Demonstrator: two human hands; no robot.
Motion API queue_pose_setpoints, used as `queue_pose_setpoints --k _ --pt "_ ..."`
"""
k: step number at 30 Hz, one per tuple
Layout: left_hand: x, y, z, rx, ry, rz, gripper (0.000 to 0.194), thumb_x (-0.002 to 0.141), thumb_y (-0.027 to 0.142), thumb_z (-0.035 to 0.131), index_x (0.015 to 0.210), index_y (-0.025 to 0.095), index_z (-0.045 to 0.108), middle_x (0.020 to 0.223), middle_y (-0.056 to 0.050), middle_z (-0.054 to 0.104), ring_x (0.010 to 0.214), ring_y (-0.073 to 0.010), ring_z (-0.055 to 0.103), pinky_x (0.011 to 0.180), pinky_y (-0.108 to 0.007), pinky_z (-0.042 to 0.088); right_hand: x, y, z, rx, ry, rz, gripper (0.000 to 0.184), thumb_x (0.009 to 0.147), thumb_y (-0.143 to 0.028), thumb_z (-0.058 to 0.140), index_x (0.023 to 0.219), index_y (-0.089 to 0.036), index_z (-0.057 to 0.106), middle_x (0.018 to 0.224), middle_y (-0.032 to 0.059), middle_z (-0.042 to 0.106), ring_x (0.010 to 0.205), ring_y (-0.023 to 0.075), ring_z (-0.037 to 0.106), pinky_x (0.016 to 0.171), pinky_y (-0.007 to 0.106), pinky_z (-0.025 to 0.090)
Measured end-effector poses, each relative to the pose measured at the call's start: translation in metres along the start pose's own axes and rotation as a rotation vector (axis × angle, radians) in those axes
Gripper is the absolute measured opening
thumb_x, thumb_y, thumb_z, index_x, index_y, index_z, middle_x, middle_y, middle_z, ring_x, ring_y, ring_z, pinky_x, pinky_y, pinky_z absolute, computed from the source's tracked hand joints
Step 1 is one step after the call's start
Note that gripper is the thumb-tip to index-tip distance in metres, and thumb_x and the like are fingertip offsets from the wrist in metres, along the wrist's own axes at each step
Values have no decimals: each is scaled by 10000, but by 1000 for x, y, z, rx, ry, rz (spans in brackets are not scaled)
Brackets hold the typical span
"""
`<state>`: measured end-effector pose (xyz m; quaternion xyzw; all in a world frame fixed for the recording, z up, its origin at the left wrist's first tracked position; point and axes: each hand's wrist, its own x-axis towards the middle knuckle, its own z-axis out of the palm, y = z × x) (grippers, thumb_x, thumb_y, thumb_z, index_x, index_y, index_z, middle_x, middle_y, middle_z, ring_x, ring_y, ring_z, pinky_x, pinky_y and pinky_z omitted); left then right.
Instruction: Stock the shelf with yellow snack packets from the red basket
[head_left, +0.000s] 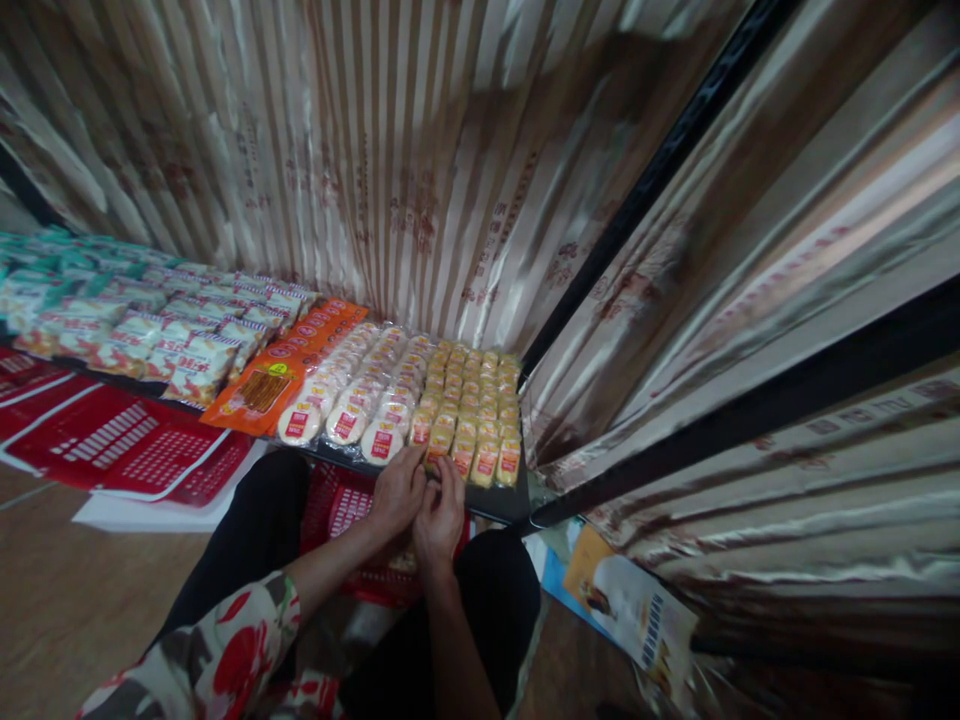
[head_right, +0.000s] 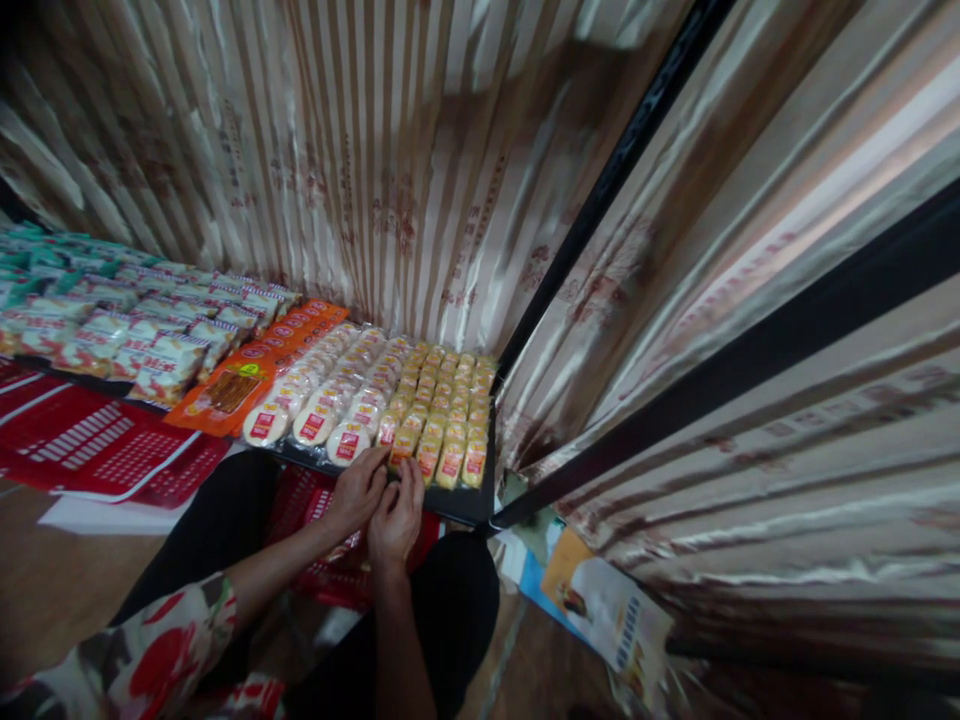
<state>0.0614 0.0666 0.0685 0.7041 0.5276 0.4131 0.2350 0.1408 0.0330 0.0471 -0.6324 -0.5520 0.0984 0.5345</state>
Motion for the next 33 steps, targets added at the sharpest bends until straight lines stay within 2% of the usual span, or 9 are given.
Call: queue_pose_setpoints --k 9,15,22,29,33 --pt "-1 -11 7 17 -10 42 436 825 116 359 1243 129 482 1221 -132 571 1149 -201 519 993 -410 420 -3 3 1 -9 12 -29 392 891 -229 326 1193 -119 550 1269 165 517 1162 217 517 948 412 460" --pt "-2 -21 10 18 -27 117 435 832 101 363 1251 153 468 1212 -114 568 1143 -189 518 990 -405 432 -3 3 -2 -47 23 -73 387 890 -220 330 1182 -112 560 1245 164 547 1176 211 506 957 413 452" --pt "-1 -15 9 82 -37 112 428 849 149 404 1274 165 445 1090 -112 572 1032 -201 553 904 -385 486 -3 1 -4 -32 17 -83 396 890 -219 328 1191 -112 562 1222 163 571 1145 210 534 928 402 475" --pt "-2 -17 13 60 -22 116 446 860 148 401 1304 185 378 1101 -97 541 1047 -197 541 899 -381 482 1 1 -15 -142 100 -234 361 900 -195 321 1122 -156 604 1126 134 620 1093 201 538 912 415 442" --pt "-1 -19 13 49 -15 136 441 868 166 413 1306 178 365 1109 -101 536 1057 -198 536 905 -380 479 8 5 -24 -312 140 -117 323 895 -262 390 1104 -170 618 1118 129 602 1026 227 514 862 402 430"
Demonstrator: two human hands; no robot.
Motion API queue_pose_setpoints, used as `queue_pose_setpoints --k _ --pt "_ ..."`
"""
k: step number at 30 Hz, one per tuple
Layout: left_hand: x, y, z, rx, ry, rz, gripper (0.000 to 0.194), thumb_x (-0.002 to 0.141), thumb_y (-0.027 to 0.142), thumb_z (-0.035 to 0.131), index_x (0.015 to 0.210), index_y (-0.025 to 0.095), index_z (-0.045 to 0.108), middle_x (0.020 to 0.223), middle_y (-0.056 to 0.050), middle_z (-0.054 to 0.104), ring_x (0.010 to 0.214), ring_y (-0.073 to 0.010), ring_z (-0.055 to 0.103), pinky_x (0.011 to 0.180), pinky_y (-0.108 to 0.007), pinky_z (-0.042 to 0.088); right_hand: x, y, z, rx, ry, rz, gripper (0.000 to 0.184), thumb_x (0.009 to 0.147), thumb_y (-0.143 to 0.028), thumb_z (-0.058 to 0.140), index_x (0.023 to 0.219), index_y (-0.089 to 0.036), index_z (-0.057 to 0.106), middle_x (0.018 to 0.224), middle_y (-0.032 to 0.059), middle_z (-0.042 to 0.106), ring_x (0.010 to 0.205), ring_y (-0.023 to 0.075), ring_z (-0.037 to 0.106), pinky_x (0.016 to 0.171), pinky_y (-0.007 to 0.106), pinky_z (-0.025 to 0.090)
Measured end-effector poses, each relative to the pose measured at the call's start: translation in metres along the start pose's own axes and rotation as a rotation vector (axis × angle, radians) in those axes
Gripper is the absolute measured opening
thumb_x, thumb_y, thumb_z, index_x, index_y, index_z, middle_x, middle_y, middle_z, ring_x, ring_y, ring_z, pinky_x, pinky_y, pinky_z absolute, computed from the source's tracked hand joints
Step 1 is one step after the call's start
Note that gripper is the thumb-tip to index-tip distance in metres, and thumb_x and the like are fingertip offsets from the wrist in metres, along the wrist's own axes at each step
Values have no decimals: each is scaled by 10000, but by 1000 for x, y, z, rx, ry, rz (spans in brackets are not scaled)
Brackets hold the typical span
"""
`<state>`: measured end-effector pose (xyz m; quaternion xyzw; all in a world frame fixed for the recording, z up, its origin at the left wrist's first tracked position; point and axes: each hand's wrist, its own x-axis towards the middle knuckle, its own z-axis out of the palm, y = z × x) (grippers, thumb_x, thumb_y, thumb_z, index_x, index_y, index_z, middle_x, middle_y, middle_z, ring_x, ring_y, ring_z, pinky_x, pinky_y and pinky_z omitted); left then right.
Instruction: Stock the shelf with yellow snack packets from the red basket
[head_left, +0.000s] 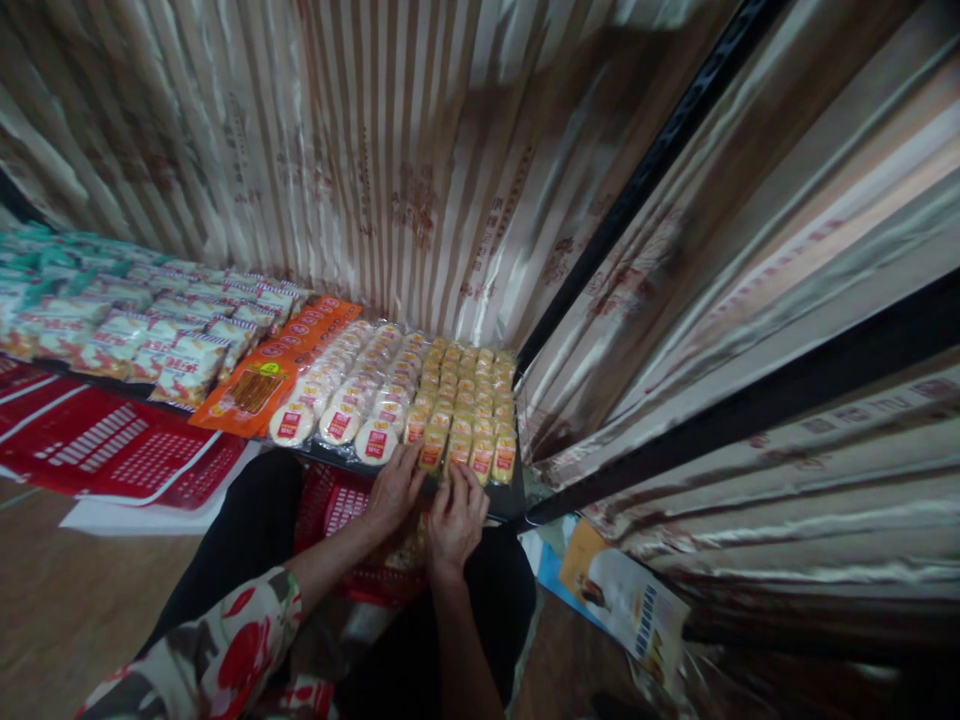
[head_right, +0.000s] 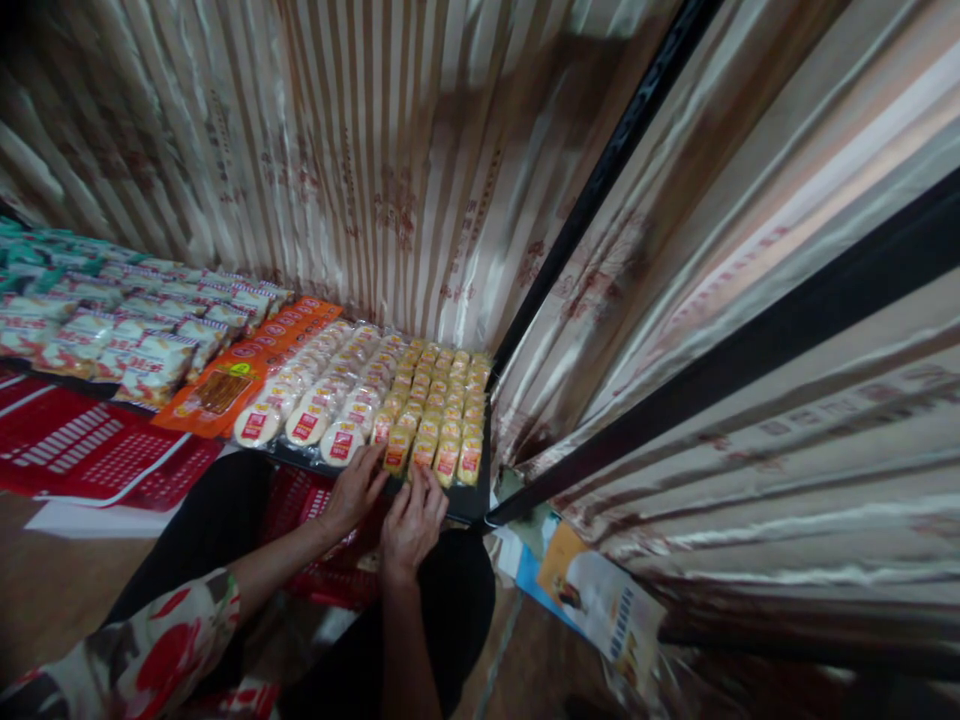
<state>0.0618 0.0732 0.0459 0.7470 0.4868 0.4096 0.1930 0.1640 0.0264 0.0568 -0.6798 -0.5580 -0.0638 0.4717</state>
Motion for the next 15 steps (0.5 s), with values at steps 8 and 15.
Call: queue_pose_setpoints --k 8,15 --pt "3 -4 1 7 -18 34 432 873 209 429 1302 199 376 1112 -100 541 1044 -199 549 887 -374 487 10 11 3 -29 -60 -6 370 899 -343 391 1180 -185 573 1191 140 550 1072 248 482 862 425 419" --pt "4 -4 0 -18 -25 45 442 873 208 422 1311 186 372 1138 -118 556 1060 -208 544 908 -400 471 13 17 9 20 -45 -31 361 904 -290 376 1194 -175 557 1175 148 531 1072 239 480 880 434 416"
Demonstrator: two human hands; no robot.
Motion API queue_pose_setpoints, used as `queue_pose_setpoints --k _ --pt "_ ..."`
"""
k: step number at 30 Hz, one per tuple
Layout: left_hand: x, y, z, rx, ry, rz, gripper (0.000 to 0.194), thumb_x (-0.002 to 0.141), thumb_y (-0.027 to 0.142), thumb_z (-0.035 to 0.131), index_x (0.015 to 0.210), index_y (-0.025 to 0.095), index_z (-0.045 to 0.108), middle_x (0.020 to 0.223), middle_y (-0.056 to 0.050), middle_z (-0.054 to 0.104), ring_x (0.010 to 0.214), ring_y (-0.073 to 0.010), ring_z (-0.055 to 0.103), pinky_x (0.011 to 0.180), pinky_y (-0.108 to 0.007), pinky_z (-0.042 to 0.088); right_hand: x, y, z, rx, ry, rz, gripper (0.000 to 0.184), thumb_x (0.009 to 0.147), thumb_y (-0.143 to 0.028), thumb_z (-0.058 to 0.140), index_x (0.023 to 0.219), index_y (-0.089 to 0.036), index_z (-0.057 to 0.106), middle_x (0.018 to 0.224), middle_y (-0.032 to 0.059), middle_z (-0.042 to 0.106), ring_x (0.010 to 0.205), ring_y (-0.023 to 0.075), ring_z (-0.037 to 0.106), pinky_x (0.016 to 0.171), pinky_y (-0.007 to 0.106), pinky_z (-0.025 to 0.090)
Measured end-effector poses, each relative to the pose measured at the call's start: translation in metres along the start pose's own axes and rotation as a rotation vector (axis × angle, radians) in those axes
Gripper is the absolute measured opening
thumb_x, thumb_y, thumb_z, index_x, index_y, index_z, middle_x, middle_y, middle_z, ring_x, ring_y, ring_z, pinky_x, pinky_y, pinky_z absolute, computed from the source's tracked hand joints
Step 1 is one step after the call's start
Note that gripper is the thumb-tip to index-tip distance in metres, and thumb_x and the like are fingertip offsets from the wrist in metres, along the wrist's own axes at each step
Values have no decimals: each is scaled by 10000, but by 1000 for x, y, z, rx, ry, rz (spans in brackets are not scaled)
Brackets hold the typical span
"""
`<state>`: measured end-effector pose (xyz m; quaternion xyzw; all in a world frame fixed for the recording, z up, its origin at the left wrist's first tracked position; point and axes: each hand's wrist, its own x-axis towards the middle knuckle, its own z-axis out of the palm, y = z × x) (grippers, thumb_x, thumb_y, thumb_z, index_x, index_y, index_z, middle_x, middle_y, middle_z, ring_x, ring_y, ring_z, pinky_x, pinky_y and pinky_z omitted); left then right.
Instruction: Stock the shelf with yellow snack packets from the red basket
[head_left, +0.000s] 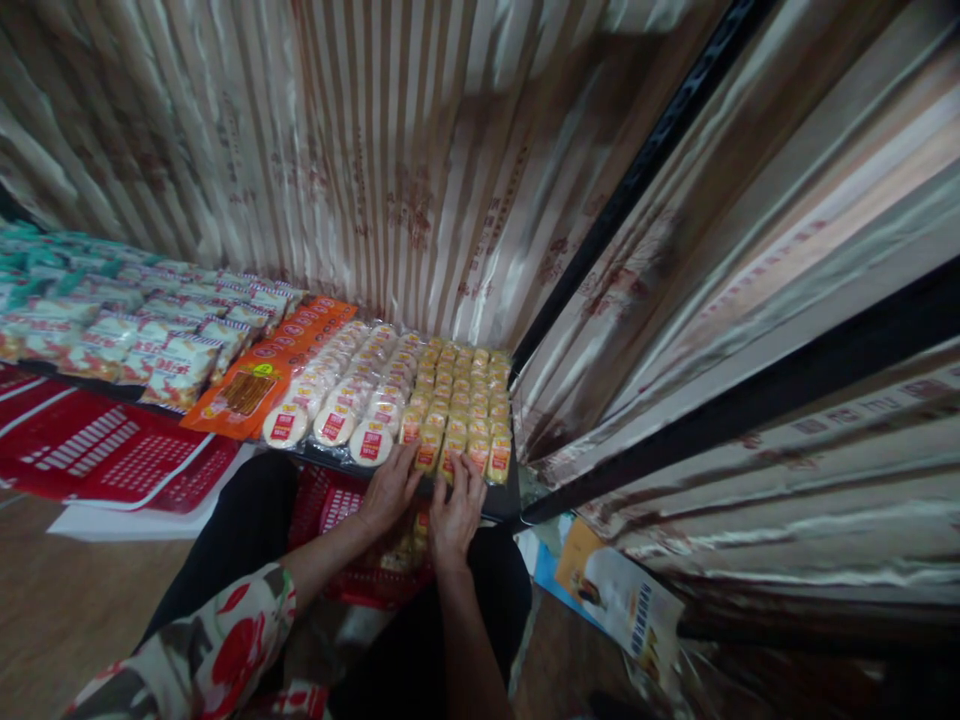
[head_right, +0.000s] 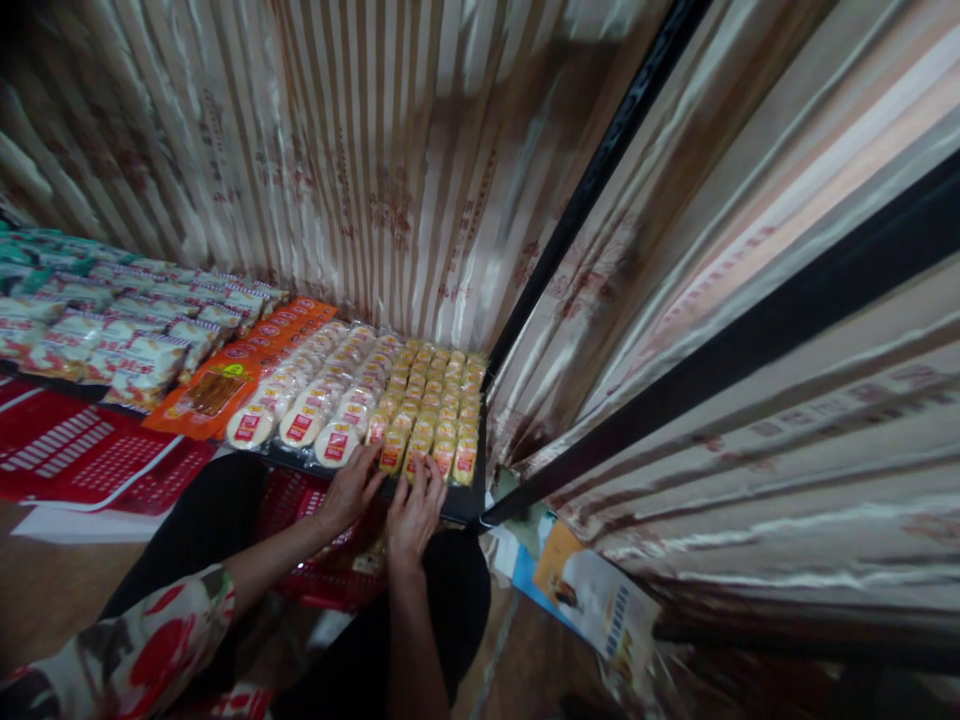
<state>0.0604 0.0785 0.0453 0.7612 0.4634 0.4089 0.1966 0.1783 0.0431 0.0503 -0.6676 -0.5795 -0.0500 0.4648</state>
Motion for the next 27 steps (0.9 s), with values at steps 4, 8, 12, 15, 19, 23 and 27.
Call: queue_pose_setpoints --k 4,8,12,15,19,23,27 --pt "1 0 0 -1 -5 -3 449 884 232 413 1326 170 359 1180 -135 542 1102 -221 528 934 -411 454 -3 3 2 -9 2 4 351 898 -278 403 1195 -170 557 1160 147 531 1062 235 478 872 419 422" --pt "1 1 1 16 -19 -12 441 892 250 407 1325 178 369 1130 -125 554 1072 -220 545 906 -401 475 -5 6 4 -9 19 -11 339 901 -278 405 1176 -167 569 1153 148 527 1049 232 477 863 414 427" --pt "1 -1 3 27 -36 -10 440 899 239 390 1334 183 361 1112 -121 546 1044 -208 554 891 -382 485 -5 8 5 -8 33 -40 333 902 -268 411 1178 -168 567 1149 145 537 1010 221 493 867 415 424" --pt "0 -3 5 29 -33 -7 447 897 234 397 1338 177 342 1116 -123 542 1040 -210 551 900 -391 480 -6 8 6 1 40 -46 329 903 -265 414 1180 -170 564 1153 140 546 993 214 504 870 414 425" --pt "-2 -4 6 11 11 18 454 891 232 427 1330 201 314 1146 -110 535 1084 -209 531 928 -397 462 -9 9 5 12 38 -47 318 907 -264 405 1154 -160 576 1181 149 534 1031 217 498 878 411 424" --pt "-4 -4 5 28 18 30 384 888 211 428 1268 204 375 1100 -95 545 1057 -203 538 914 -387 471 -11 10 6 9 30 -46 295 907 -247 406 1123 -157 587 1176 147 536 1008 207 505 883 407 421" --pt "-3 -4 6 35 18 42 374 886 195 425 1258 189 379 1107 -102 543 1064 -204 530 919 -385 466 -10 10 7 15 30 -44 298 909 -245 400 1123 -150 585 1172 152 538 1038 214 496 895 406 414"
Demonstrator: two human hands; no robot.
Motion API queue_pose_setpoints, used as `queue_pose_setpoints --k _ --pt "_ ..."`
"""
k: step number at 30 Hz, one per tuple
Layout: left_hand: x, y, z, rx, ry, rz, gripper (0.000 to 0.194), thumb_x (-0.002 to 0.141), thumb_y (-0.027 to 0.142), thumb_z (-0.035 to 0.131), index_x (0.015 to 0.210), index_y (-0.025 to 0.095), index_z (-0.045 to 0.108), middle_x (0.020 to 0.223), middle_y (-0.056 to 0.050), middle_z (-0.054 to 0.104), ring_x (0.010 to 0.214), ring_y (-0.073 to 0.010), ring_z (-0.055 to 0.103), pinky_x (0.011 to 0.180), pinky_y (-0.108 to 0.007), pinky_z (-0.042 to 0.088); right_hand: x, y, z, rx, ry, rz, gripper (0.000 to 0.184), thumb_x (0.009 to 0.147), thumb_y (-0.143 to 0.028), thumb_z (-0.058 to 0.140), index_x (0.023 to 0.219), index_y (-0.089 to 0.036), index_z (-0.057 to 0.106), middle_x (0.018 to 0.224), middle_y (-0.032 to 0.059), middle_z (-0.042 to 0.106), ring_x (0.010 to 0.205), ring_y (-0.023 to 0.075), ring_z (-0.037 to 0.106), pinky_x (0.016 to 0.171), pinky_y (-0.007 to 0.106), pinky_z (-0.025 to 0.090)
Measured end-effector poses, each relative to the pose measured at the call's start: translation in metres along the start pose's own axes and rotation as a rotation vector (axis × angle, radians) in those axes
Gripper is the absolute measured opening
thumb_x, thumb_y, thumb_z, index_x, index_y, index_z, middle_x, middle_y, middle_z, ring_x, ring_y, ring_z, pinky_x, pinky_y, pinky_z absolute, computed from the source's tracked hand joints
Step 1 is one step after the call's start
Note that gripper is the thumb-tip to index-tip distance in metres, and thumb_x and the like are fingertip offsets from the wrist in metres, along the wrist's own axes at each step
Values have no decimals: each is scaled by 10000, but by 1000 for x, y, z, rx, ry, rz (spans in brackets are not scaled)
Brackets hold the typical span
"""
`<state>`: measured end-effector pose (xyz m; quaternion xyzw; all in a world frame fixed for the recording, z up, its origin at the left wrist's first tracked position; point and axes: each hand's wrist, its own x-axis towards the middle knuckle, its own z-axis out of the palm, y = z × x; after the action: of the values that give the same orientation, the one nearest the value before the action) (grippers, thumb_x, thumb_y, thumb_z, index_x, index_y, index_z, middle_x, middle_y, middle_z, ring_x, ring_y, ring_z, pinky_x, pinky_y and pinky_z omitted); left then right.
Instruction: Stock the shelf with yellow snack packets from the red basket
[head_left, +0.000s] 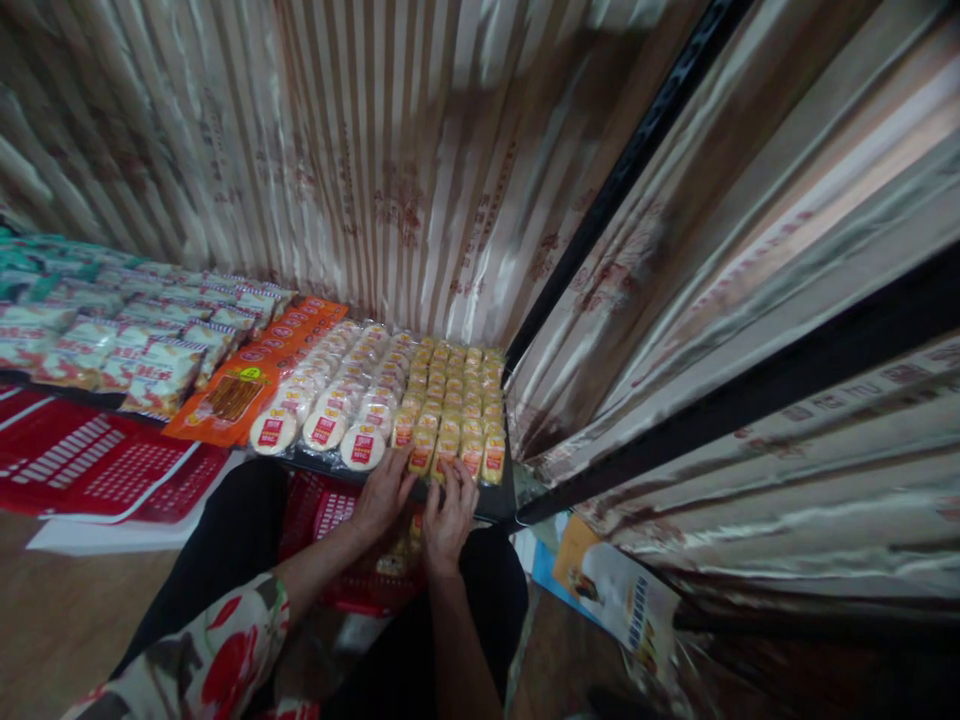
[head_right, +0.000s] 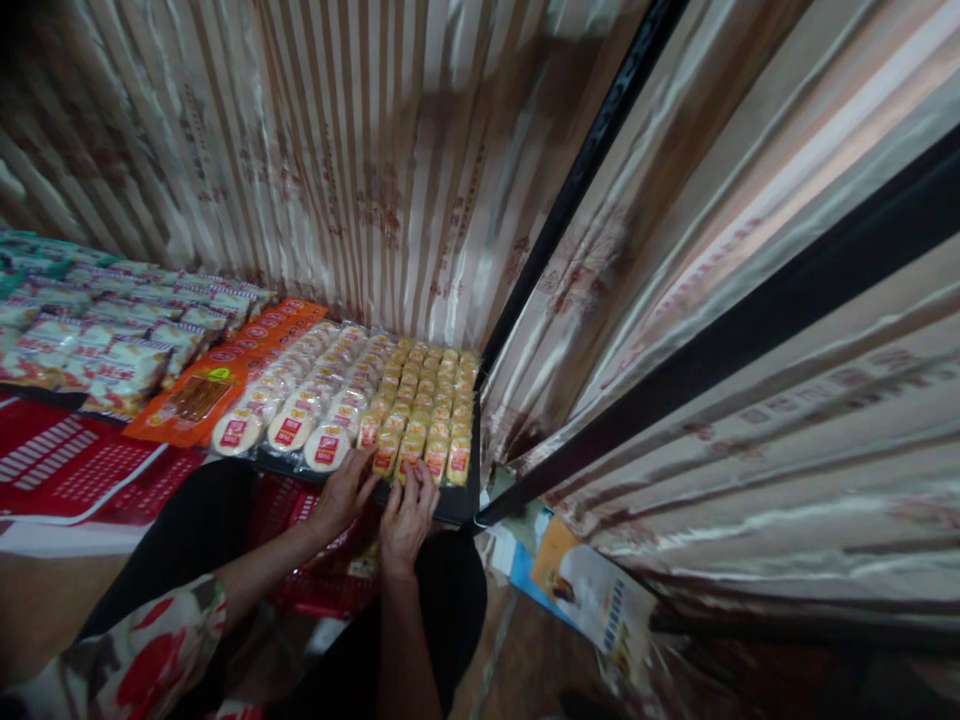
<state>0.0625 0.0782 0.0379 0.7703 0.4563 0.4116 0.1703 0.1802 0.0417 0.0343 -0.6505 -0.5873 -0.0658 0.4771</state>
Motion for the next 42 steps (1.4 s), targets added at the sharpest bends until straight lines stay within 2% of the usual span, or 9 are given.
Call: queue_pose_setpoints --k 3,10,14,19,28,33,35,38,42 --pt "-1 1 1 -8 24 -2 374 888 204 424 1258 182 371 1107 -107 540 1064 -204 528 918 -385 464 0 -1 0 2 10 -7 292 911 -246 400 1117 -157 586 1179 151 533 1042 215 499 898 416 419" --pt "-7 5 0 -75 59 -28 338 880 185 425 1216 169 391 999 -76 548 852 -153 558 814 -337 509 -3 -8 -7 -9 49 -35 261 900 -225 425 1060 -149 617 1188 166 525 1079 236 487 862 419 447" --pt "-11 8 -1 -43 59 -14 314 881 166 397 1193 171 429 1013 -84 548 948 -174 560 846 -359 507 -4 -12 -13 23 67 -89 235 886 -169 428 1021 -148 619 1068 144 585 1011 211 528 848 397 456" --pt "-23 7 -1 21 28 44 324 875 133 356 1168 150 491 1098 -115 544 1081 -196 526 928 -381 479 -13 -16 -11 162 -31 -183 258 861 -79 377 961 -150 604 886 90 644 901 158 576 816 313 478" --pt "-59 -2 -10 59 -32 81 352 842 150 410 1177 156 517 1200 -119 534 1137 -198 503 954 -367 470 -23 -27 -9 210 -321 -227 263 792 -80 353 699 -195 571 648 30 562 651 135 531 649 236 438" --pt "-86 -24 -19 125 -62 59 357 846 152 385 1180 159 509 1228 -124 516 1156 -210 484 940 -386 468 -32 -25 0 110 -630 -211 230 750 -91 382 668 -199 568 670 25 576 659 131 531 646 223 402" --pt "-95 -34 -23 129 -173 14 355 827 137 390 1154 167 525 1227 -117 517 1134 -206 497 929 -373 471 -37 -23 7 54 -840 -185 231 756 -93 392 724 -198 595 745 25 620 724 127 559 684 217 400" --pt "-103 -47 -28 150 -412 -150 321 802 103 392 1060 150 575 1213 -127 522 1034 -193 555 870 -324 489 -47 -18 19 -48 -1140 -135 241 801 -135 393 822 -205 623 837 24 667 769 125 587 695 219 403" --pt "-110 -65 -27 157 -589 -383 251 790 96 415 921 133 626 1019 -124 601 897 -194 590 784 -297 484 -63 -8 38 -134 -1278 -78 156 763 -165 484 796 -179 637 792 46 680 699 146 599 614 237 411"
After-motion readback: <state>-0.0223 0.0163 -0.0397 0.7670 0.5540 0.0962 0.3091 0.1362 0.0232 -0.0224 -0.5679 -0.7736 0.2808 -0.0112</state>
